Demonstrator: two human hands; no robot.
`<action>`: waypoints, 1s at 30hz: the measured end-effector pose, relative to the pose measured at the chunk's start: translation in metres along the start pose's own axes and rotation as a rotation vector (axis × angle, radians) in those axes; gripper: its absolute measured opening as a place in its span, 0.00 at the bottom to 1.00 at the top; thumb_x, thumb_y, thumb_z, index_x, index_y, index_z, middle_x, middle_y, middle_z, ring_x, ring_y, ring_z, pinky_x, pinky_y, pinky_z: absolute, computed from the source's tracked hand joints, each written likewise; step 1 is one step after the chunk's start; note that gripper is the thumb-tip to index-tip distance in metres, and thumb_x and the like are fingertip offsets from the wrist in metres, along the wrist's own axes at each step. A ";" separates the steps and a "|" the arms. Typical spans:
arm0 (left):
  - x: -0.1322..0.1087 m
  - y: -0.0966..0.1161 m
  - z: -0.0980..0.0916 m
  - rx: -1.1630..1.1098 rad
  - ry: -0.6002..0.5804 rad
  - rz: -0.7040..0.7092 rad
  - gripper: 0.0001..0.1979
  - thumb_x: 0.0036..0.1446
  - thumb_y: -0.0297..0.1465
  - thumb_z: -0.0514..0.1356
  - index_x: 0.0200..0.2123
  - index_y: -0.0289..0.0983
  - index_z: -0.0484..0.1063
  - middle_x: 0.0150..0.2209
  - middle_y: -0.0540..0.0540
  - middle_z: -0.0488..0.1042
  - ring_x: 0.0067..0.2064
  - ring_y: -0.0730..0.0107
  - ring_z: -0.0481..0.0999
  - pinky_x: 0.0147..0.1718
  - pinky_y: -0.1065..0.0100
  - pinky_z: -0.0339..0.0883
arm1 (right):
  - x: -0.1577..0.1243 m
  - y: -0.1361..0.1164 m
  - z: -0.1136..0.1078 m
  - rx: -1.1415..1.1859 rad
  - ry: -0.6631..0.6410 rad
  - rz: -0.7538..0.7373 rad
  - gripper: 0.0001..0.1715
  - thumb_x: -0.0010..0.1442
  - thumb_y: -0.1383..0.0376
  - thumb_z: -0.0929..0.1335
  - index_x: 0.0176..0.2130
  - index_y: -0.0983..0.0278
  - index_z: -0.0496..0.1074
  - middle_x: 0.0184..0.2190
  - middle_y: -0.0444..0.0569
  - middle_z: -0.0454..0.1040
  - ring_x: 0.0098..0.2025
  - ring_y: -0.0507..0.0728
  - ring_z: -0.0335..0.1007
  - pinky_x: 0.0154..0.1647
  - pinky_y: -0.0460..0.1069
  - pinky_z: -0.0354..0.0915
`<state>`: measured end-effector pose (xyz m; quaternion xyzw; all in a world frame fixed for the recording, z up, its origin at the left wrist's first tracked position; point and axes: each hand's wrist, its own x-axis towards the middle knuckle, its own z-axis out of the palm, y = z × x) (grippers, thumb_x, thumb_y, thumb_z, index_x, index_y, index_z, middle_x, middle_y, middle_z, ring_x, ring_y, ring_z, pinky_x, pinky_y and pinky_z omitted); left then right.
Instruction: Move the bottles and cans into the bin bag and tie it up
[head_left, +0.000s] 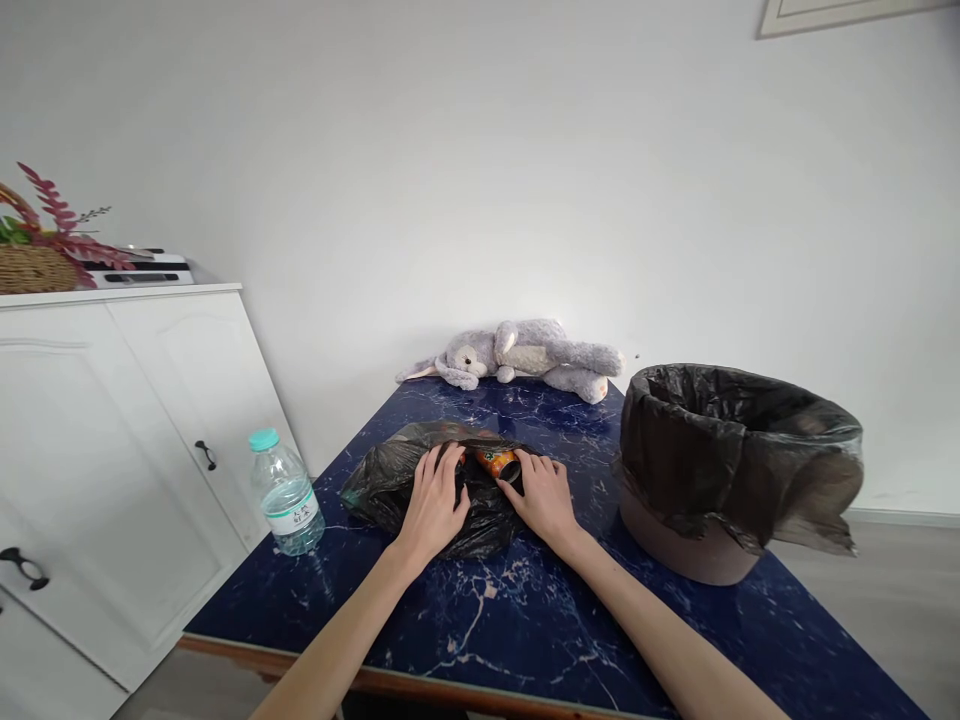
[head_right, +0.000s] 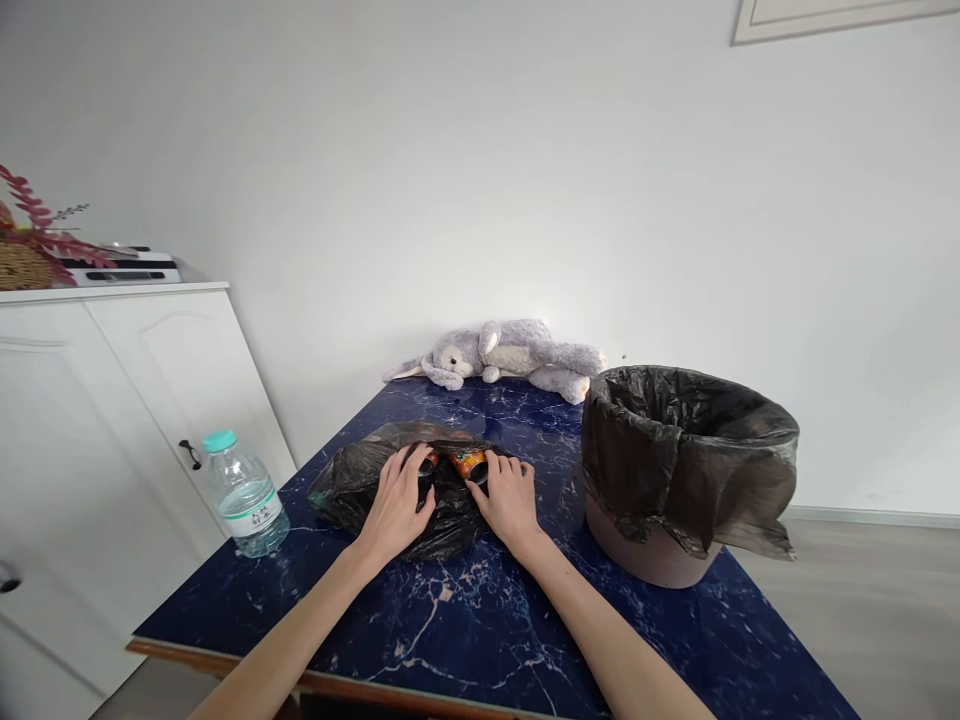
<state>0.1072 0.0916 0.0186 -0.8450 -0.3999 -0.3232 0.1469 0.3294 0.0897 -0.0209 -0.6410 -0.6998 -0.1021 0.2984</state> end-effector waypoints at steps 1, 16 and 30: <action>0.000 0.000 0.000 -0.002 -0.002 0.005 0.30 0.71 0.29 0.53 0.73 0.41 0.51 0.70 0.34 0.65 0.73 0.41 0.61 0.68 0.37 0.60 | 0.000 0.000 -0.001 0.002 0.008 -0.005 0.27 0.73 0.53 0.65 0.64 0.66 0.68 0.55 0.62 0.79 0.57 0.68 0.72 0.60 0.62 0.59; -0.005 0.003 0.002 0.004 -0.043 0.043 0.25 0.70 0.28 0.54 0.68 0.41 0.60 0.68 0.35 0.67 0.73 0.41 0.61 0.69 0.37 0.61 | -0.003 -0.012 -0.015 0.096 0.089 -0.045 0.22 0.66 0.58 0.67 0.56 0.64 0.71 0.50 0.59 0.77 0.53 0.68 0.71 0.62 0.62 0.56; -0.004 0.007 -0.005 0.022 -0.094 0.084 0.41 0.56 0.23 0.62 0.72 0.45 0.59 0.74 0.34 0.56 0.75 0.36 0.55 0.69 0.33 0.57 | -0.011 -0.022 -0.025 0.467 -0.038 -0.189 0.19 0.76 0.57 0.61 0.59 0.59 0.72 0.51 0.52 0.80 0.50 0.60 0.79 0.56 0.54 0.70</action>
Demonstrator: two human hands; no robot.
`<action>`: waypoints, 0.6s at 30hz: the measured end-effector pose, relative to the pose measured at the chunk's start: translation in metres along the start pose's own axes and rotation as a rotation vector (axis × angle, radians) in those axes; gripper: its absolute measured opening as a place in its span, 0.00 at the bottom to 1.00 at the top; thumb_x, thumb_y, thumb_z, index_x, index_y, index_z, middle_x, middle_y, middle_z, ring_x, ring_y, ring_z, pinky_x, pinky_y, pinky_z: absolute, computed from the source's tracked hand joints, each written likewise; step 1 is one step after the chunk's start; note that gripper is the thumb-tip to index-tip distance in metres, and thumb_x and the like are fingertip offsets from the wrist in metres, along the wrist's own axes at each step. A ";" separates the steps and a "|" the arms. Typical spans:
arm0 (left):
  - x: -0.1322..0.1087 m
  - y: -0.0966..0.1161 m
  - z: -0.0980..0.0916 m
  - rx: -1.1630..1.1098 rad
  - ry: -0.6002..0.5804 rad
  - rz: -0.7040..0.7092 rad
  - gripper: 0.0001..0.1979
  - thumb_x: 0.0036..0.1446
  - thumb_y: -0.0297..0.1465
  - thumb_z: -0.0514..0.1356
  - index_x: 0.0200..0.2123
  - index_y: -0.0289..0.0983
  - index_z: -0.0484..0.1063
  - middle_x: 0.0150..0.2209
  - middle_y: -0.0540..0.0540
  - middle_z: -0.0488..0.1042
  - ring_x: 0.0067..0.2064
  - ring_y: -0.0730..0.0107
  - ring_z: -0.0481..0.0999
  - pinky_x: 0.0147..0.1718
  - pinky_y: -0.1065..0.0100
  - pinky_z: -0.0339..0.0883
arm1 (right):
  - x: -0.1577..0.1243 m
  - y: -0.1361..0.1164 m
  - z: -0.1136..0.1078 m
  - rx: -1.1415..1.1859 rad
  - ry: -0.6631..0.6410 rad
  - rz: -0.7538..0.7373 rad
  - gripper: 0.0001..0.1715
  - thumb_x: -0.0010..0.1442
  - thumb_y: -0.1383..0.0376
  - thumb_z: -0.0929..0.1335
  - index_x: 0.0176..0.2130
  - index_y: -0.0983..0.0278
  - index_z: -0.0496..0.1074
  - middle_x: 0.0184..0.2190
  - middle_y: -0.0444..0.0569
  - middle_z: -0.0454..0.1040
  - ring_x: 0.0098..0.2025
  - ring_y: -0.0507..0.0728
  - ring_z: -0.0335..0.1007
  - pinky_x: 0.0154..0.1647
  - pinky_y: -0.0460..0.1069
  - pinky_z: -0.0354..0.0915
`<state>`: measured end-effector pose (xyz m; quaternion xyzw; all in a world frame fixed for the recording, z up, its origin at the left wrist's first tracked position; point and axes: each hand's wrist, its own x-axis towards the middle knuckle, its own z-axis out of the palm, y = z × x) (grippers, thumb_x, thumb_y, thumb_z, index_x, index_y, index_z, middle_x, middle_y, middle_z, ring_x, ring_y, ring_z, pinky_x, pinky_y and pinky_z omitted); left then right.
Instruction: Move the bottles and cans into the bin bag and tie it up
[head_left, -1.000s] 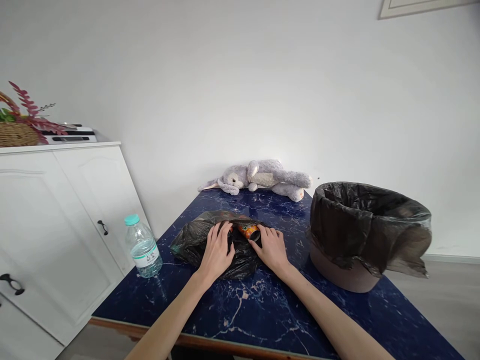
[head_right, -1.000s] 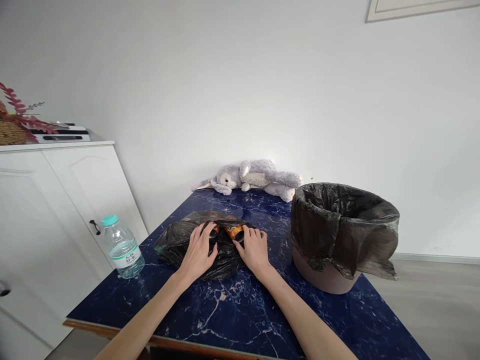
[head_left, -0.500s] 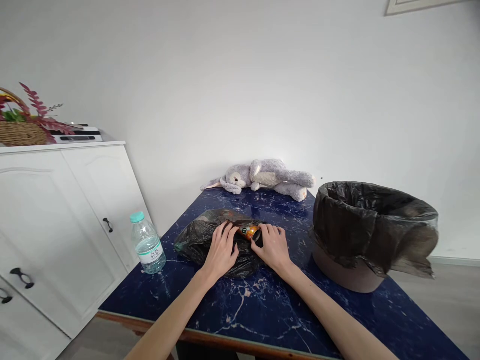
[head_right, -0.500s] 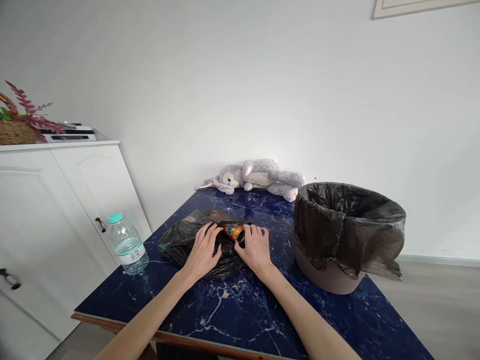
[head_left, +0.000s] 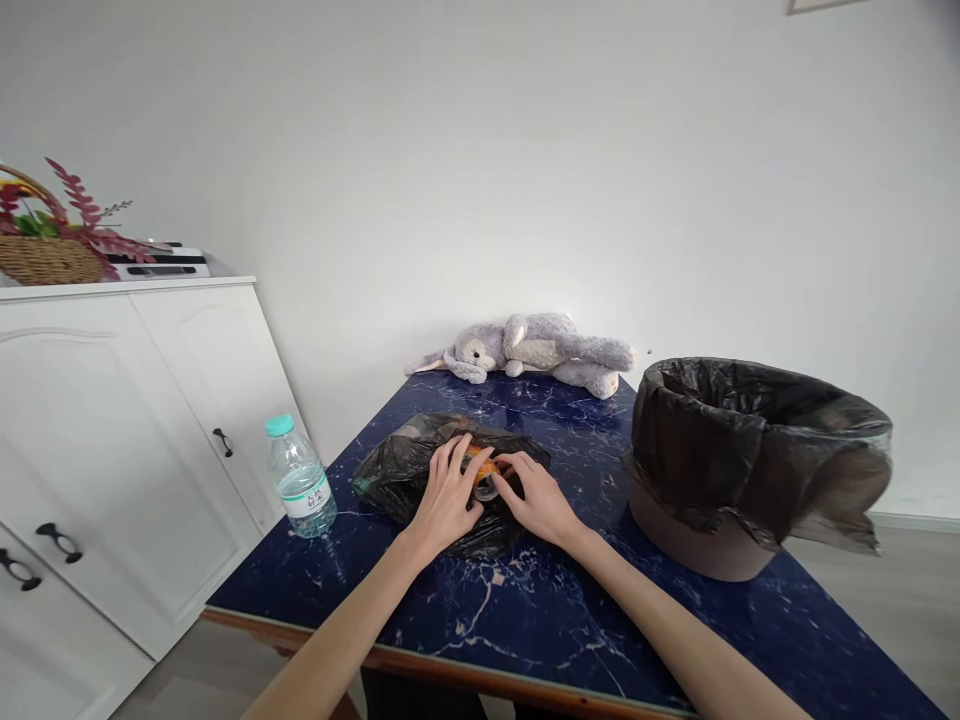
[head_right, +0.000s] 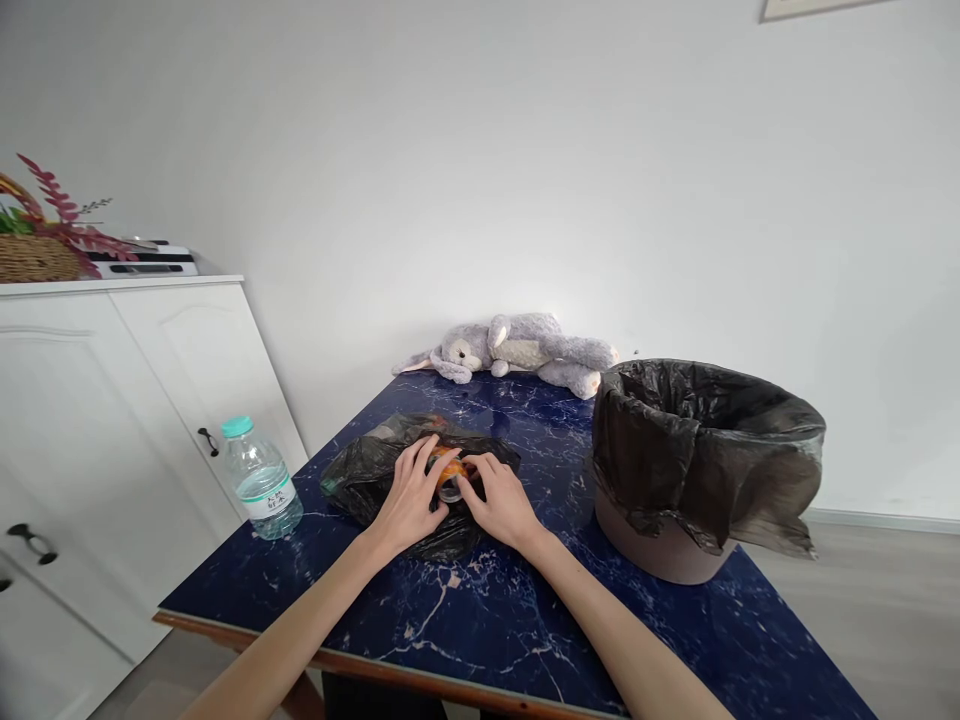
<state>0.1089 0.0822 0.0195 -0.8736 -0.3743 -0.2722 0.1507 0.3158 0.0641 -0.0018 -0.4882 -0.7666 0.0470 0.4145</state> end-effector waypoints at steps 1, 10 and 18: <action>0.000 -0.001 -0.001 0.002 -0.002 -0.001 0.41 0.56 0.23 0.64 0.72 0.44 0.60 0.74 0.34 0.56 0.75 0.35 0.55 0.69 0.32 0.57 | 0.000 0.000 -0.001 0.026 -0.030 -0.014 0.20 0.77 0.57 0.60 0.59 0.58 0.73 0.48 0.50 0.82 0.47 0.59 0.80 0.54 0.53 0.71; -0.004 -0.016 -0.011 0.017 -0.023 0.053 0.30 0.70 0.29 0.60 0.72 0.43 0.59 0.70 0.38 0.69 0.76 0.44 0.58 0.75 0.35 0.48 | -0.005 0.008 0.008 -0.019 -0.112 -0.086 0.22 0.79 0.60 0.59 0.65 0.58 0.71 0.63 0.51 0.77 0.63 0.57 0.73 0.65 0.52 0.67; -0.016 0.009 -0.071 -0.054 -0.066 0.076 0.35 0.76 0.39 0.54 0.78 0.49 0.41 0.70 0.39 0.68 0.74 0.46 0.63 0.73 0.41 0.59 | -0.010 0.044 0.020 -0.289 -0.187 0.027 0.24 0.78 0.56 0.64 0.66 0.63 0.71 0.65 0.57 0.73 0.69 0.65 0.67 0.70 0.65 0.62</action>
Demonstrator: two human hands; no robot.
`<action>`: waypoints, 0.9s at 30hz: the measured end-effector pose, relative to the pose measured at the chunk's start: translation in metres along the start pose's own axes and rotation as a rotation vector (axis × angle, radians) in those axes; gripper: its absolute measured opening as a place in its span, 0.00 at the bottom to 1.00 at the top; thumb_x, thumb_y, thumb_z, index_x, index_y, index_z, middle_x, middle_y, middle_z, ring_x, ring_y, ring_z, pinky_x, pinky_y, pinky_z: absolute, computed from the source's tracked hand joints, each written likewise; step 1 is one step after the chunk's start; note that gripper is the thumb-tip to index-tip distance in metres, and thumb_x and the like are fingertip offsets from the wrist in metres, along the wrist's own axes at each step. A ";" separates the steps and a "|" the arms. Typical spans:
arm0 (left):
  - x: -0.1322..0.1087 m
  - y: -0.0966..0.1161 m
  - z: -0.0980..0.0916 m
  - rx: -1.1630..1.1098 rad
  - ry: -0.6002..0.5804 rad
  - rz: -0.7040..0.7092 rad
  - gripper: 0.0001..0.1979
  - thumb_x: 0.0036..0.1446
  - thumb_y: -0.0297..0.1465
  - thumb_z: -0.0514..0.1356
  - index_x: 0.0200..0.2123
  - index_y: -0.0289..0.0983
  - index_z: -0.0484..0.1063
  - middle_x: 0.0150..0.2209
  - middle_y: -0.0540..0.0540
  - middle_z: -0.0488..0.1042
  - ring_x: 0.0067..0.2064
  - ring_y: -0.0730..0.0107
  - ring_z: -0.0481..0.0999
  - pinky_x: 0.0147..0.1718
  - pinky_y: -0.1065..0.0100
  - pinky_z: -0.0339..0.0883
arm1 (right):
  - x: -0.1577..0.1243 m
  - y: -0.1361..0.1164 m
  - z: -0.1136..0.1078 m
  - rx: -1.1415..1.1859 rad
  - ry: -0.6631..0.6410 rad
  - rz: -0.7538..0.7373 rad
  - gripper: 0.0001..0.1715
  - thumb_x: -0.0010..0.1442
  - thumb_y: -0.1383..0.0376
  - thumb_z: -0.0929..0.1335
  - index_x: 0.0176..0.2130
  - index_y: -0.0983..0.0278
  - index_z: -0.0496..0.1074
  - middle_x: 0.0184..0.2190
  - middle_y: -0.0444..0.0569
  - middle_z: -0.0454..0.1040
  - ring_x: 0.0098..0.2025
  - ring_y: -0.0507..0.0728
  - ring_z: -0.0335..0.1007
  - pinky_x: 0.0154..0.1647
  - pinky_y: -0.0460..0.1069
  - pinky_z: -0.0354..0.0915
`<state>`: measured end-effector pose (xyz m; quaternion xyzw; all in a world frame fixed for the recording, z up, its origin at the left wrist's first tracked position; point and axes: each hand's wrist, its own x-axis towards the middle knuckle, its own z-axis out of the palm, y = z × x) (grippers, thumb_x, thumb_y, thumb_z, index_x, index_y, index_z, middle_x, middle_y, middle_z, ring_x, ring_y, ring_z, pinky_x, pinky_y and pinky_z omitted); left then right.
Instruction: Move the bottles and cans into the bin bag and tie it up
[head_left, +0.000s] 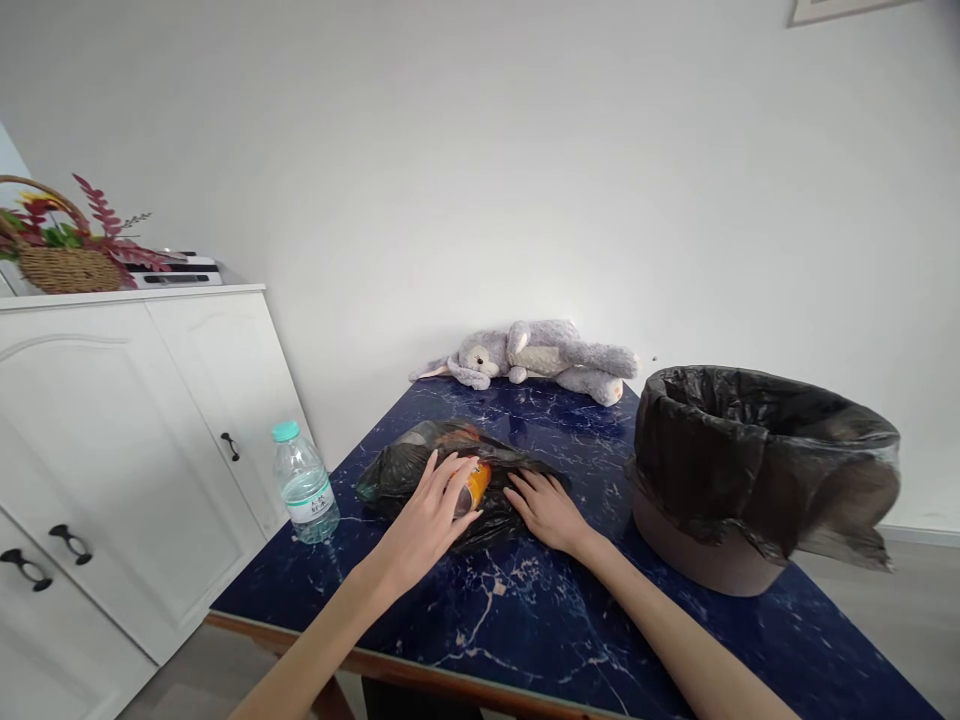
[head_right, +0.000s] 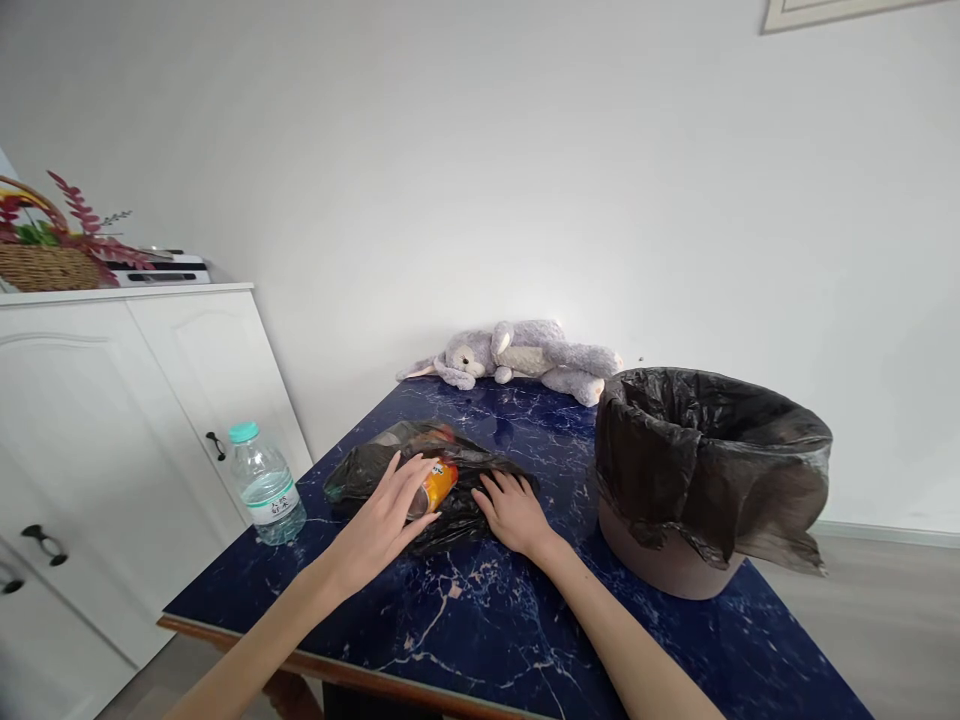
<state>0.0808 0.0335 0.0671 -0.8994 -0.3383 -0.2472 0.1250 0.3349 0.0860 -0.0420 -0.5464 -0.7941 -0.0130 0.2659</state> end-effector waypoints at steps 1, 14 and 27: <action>0.000 0.003 -0.015 -0.034 -0.011 -0.044 0.35 0.76 0.41 0.54 0.78 0.51 0.41 0.71 0.41 0.67 0.73 0.47 0.66 0.71 0.46 0.64 | 0.001 0.006 0.001 -0.033 -0.007 0.031 0.23 0.77 0.57 0.66 0.65 0.62 0.72 0.64 0.57 0.74 0.67 0.65 0.70 0.69 0.66 0.64; 0.078 -0.092 -0.135 0.218 -0.487 -0.546 0.34 0.71 0.52 0.51 0.68 0.34 0.62 0.58 0.31 0.78 0.54 0.46 0.81 0.47 0.60 0.72 | -0.003 0.048 -0.001 -0.278 -0.108 0.239 0.20 0.72 0.57 0.71 0.60 0.61 0.74 0.63 0.55 0.73 0.61 0.64 0.73 0.63 0.66 0.69; 0.076 -0.148 -0.079 0.203 -0.860 -0.652 0.19 0.71 0.40 0.64 0.58 0.36 0.74 0.56 0.40 0.77 0.51 0.57 0.81 0.50 0.52 0.78 | -0.003 0.046 0.002 -0.237 -0.029 0.224 0.21 0.72 0.58 0.71 0.61 0.61 0.74 0.65 0.55 0.71 0.64 0.65 0.71 0.66 0.68 0.66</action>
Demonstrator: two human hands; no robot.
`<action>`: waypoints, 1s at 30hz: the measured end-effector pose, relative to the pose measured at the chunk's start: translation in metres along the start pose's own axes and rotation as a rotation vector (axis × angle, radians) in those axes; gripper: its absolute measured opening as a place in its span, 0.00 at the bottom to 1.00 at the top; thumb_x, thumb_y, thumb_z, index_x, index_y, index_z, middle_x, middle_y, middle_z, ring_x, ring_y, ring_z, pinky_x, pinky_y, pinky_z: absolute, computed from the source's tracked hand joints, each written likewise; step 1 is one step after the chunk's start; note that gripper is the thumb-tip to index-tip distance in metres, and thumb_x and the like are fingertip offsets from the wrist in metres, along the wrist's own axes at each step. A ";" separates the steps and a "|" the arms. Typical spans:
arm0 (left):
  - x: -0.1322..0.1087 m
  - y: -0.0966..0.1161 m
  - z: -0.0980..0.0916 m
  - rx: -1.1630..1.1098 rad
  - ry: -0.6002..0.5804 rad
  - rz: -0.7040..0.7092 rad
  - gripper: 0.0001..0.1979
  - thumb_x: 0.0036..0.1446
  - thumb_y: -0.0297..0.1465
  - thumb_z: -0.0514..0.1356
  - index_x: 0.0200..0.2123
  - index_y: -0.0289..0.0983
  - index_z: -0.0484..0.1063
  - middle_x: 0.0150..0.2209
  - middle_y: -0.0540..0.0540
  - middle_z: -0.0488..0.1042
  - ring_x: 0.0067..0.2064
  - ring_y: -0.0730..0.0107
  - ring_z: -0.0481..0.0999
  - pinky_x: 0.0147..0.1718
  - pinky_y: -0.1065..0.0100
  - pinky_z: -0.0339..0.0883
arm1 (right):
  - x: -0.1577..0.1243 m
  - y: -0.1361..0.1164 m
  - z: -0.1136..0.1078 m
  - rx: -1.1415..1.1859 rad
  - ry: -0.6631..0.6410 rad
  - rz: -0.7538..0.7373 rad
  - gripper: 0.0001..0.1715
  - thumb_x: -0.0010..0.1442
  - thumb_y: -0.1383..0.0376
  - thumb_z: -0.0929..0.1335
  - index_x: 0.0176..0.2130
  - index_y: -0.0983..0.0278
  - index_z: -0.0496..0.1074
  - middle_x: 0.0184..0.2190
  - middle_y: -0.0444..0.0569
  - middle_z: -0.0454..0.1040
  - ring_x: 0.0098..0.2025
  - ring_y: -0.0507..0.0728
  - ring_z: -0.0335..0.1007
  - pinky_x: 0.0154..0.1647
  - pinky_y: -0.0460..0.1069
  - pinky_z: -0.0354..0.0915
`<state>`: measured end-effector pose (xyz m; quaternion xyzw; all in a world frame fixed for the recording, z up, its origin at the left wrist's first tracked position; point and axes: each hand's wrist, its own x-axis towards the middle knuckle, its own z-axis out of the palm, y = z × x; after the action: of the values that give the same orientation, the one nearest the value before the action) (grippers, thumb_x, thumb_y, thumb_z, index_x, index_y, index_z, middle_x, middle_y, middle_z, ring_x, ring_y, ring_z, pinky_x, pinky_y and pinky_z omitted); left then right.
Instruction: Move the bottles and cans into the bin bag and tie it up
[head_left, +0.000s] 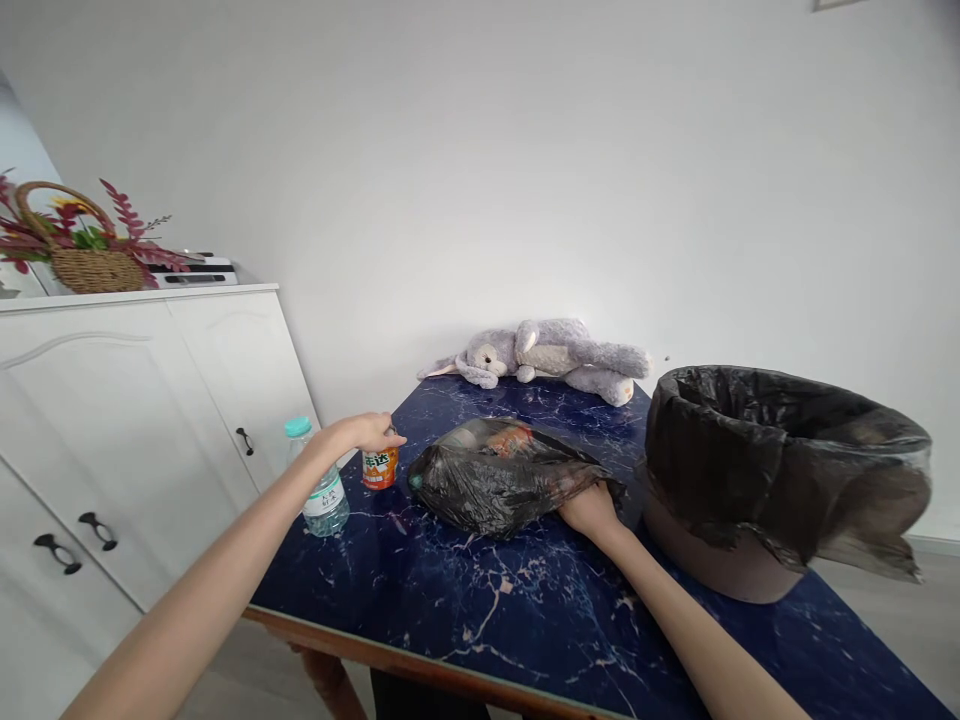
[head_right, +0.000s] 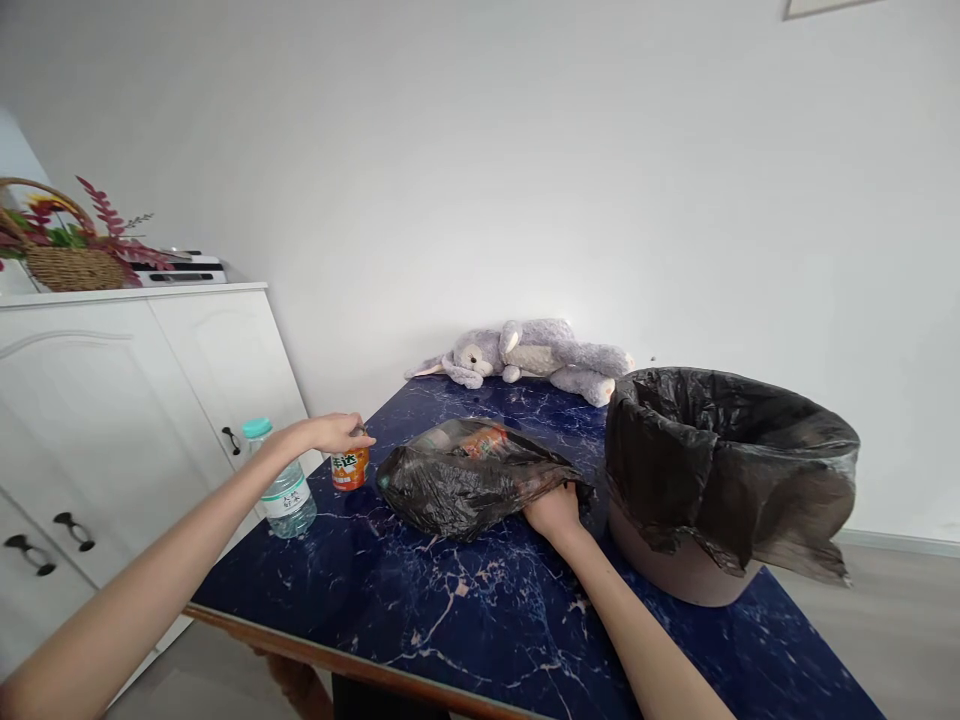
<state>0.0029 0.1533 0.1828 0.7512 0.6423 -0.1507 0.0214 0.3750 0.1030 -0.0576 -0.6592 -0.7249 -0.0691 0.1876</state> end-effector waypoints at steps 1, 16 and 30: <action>0.003 -0.001 0.002 0.001 -0.007 -0.004 0.19 0.71 0.40 0.64 0.59 0.36 0.74 0.56 0.40 0.77 0.52 0.56 0.80 0.50 0.52 0.78 | -0.001 -0.001 0.000 0.012 0.013 -0.004 0.21 0.72 0.58 0.71 0.61 0.61 0.73 0.66 0.55 0.71 0.64 0.66 0.70 0.67 0.68 0.65; 0.021 -0.015 0.024 0.008 -0.003 -0.069 0.20 0.71 0.39 0.64 0.61 0.37 0.73 0.59 0.39 0.75 0.54 0.55 0.79 0.52 0.50 0.78 | 0.009 -0.011 -0.014 0.396 0.372 -0.062 0.28 0.75 0.57 0.61 0.65 0.67 0.71 0.62 0.66 0.75 0.65 0.73 0.70 0.68 0.69 0.63; -0.023 0.001 0.008 0.016 0.171 0.039 0.23 0.70 0.37 0.64 0.64 0.36 0.71 0.65 0.34 0.71 0.65 0.45 0.72 0.63 0.41 0.67 | 0.004 -0.039 -0.023 0.938 0.291 -0.085 0.41 0.72 0.47 0.65 0.75 0.60 0.53 0.64 0.58 0.73 0.61 0.64 0.76 0.66 0.63 0.69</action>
<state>-0.0005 0.1288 0.1812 0.7736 0.6260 -0.0908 -0.0366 0.3411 0.0936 -0.0294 -0.4571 -0.6703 0.1659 0.5605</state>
